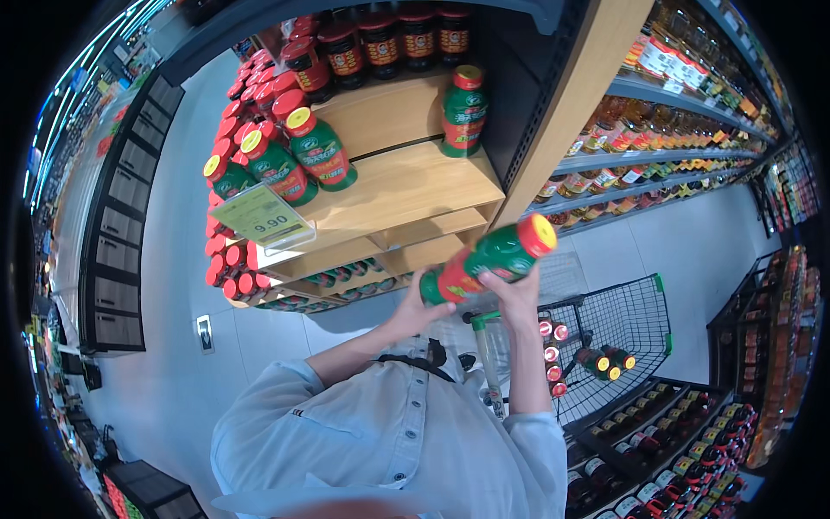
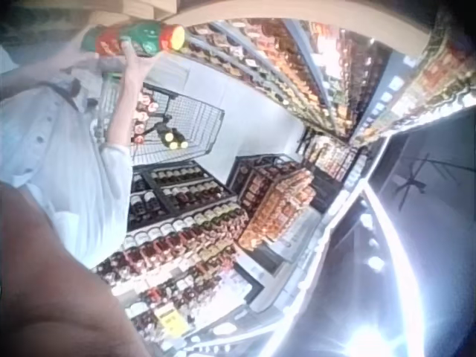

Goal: The person is selecting and picking up bottles of cooking oil and sauce from supermarket shelves and placing them into a shopping cart.

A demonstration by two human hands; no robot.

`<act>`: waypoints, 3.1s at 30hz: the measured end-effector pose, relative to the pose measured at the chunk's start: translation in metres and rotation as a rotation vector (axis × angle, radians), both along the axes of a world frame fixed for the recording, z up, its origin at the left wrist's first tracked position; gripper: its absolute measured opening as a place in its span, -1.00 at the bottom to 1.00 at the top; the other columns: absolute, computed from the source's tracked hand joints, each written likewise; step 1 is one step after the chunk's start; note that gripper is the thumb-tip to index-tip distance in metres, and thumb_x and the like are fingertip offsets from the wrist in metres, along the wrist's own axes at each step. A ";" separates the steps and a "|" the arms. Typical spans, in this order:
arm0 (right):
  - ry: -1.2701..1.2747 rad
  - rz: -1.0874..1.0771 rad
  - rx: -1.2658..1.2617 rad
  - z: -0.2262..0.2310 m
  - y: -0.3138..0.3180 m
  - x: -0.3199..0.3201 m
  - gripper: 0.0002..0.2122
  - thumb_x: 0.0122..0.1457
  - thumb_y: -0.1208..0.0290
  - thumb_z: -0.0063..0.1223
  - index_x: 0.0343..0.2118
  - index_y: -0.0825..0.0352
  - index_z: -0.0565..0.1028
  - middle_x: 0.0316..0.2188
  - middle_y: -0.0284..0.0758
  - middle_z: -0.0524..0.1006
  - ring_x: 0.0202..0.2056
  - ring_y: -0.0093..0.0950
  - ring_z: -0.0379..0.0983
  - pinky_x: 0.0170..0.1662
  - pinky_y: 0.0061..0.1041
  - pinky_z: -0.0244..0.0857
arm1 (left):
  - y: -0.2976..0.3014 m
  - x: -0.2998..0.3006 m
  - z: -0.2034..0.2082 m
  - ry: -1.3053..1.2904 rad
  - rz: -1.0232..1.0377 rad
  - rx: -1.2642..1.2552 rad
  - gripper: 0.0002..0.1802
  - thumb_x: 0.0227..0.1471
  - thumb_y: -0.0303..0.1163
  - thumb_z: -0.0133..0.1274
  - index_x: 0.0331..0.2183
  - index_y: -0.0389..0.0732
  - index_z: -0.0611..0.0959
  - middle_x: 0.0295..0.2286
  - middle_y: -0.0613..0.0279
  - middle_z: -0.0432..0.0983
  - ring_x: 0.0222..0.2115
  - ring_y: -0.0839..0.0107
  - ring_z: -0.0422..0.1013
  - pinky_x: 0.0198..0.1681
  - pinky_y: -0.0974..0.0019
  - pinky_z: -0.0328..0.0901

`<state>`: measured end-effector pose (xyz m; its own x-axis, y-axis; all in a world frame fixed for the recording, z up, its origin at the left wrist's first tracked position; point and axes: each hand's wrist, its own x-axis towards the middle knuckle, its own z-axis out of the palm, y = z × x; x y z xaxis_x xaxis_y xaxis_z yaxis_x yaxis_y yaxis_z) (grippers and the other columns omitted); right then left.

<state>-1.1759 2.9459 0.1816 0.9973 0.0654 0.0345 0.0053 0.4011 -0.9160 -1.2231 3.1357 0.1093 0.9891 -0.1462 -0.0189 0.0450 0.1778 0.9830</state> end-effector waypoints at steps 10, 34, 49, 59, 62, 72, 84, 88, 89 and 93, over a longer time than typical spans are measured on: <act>-0.396 0.393 -0.386 0.048 0.131 0.169 -0.17 -0.17 0.52 0.46 0.17 0.36 0.14 -0.01 -0.23 0.42 0.03 -0.46 0.37 0.12 -0.41 0.29 | 0.080 0.137 0.008 -0.423 0.579 0.755 -0.28 -0.14 -0.23 0.31 0.01 -0.33 0.40 -0.18 -0.04 0.42 -0.12 -0.01 0.33 -0.08 0.05 0.23; -0.325 0.243 -0.776 -0.052 0.191 0.228 -0.44 -0.06 0.40 0.37 -0.02 0.43 0.32 -0.16 -0.13 0.55 -0.11 -0.27 0.51 -0.06 -0.36 0.38 | 0.101 0.171 -0.025 -0.284 0.560 0.814 -0.05 0.00 -0.33 0.12 0.22 -0.52 -0.04 0.20 -0.37 -0.10 0.23 -0.19 -0.07 0.28 0.04 -0.06; -0.274 0.165 -0.923 -0.054 0.205 0.231 -0.44 -0.01 0.36 0.33 0.02 0.41 0.30 -0.16 -0.10 0.56 -0.10 -0.22 0.52 -0.05 -0.32 0.39 | 0.091 0.170 -0.023 -0.303 0.594 0.982 -0.07 -0.05 -0.26 0.17 0.20 -0.47 0.09 0.20 -0.33 -0.06 0.20 -0.19 0.00 0.25 0.01 0.00; -0.289 -0.002 -0.789 -0.060 0.085 0.049 -0.72 0.09 0.33 0.20 -0.22 0.42 0.50 -0.40 -0.18 0.56 -0.30 -0.25 0.55 -0.21 -0.38 0.41 | 0.084 0.170 -0.033 -0.456 0.517 1.065 -0.13 -0.07 -0.30 0.13 0.19 -0.44 0.14 0.16 -0.30 -0.03 0.20 -0.19 -0.01 0.24 -0.03 0.02; -0.001 -0.186 -0.635 -0.083 0.004 -0.037 -0.78 0.13 0.34 0.19 -0.31 0.43 0.54 -0.53 -0.29 0.57 -0.49 -0.53 0.51 -0.37 -0.52 0.38 | 0.102 0.175 -0.046 -0.579 0.546 1.112 -0.15 -0.02 -0.23 0.16 0.17 -0.43 0.18 0.13 -0.30 0.01 0.14 -0.19 0.05 0.22 -0.05 0.04; 0.786 -1.001 -0.772 -0.178 -0.217 -0.260 -0.75 0.09 0.28 0.16 -0.37 0.42 0.57 -0.52 -0.17 0.60 -0.47 -0.35 0.57 -0.33 -0.41 0.40 | -0.035 0.084 -0.042 -0.661 0.194 0.903 -0.55 -0.04 -0.54 0.12 -0.06 -0.38 0.44 -0.11 -0.02 0.36 -0.14 0.20 0.32 -0.05 0.21 0.25; 1.062 -0.472 -0.913 -0.351 -0.311 -0.183 -0.35 0.01 -0.05 0.17 0.00 0.44 0.39 -0.16 0.08 0.52 -0.06 -0.14 0.49 -0.01 -0.19 0.36 | -0.174 -0.032 -0.067 -0.350 -0.559 1.187 -0.74 -0.06 -0.29 0.19 -0.26 -0.11 0.65 -0.60 0.38 0.54 -0.67 0.44 0.44 -0.56 0.32 0.30; 1.055 -0.300 -1.046 -0.366 -0.262 -0.141 -0.23 0.01 -0.06 0.16 0.14 0.40 0.19 -0.05 0.09 0.45 -0.04 -0.06 0.46 -0.02 -0.15 0.38 | -0.176 -0.029 -0.074 -0.410 -0.541 1.233 -0.80 -0.11 -0.33 0.20 -0.34 -0.12 0.67 -0.63 0.36 0.51 -0.68 0.43 0.43 -0.56 0.34 0.29; 0.974 -0.214 -1.237 -0.379 -0.250 -0.135 -0.29 0.05 -0.02 0.13 0.12 0.41 0.20 -0.13 0.06 0.48 -0.11 -0.10 0.50 -0.11 -0.17 0.42 | -0.174 -0.027 -0.078 -0.448 -0.527 1.216 -0.81 -0.12 -0.35 0.20 -0.36 -0.13 0.67 -0.64 0.36 0.50 -0.68 0.43 0.42 -0.56 0.35 0.28; 0.883 0.005 -1.571 -0.415 -0.246 -0.123 -0.46 0.13 0.13 0.03 0.04 0.44 0.24 -0.34 -0.06 0.55 -0.34 -0.26 0.59 -0.38 -0.30 0.47 | -0.184 -0.024 -0.073 -0.495 -0.515 1.181 -0.85 -0.14 -0.41 0.17 -0.40 -0.16 0.67 -0.64 0.32 0.50 -0.68 0.42 0.41 -0.56 0.36 0.27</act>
<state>-1.2985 2.6995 -0.2334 0.6845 -0.4874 -0.5422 -0.6424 -0.7549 -0.1323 -1.2474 2.9513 0.0358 0.7688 -0.6374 -0.0519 -0.5443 -0.6948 0.4700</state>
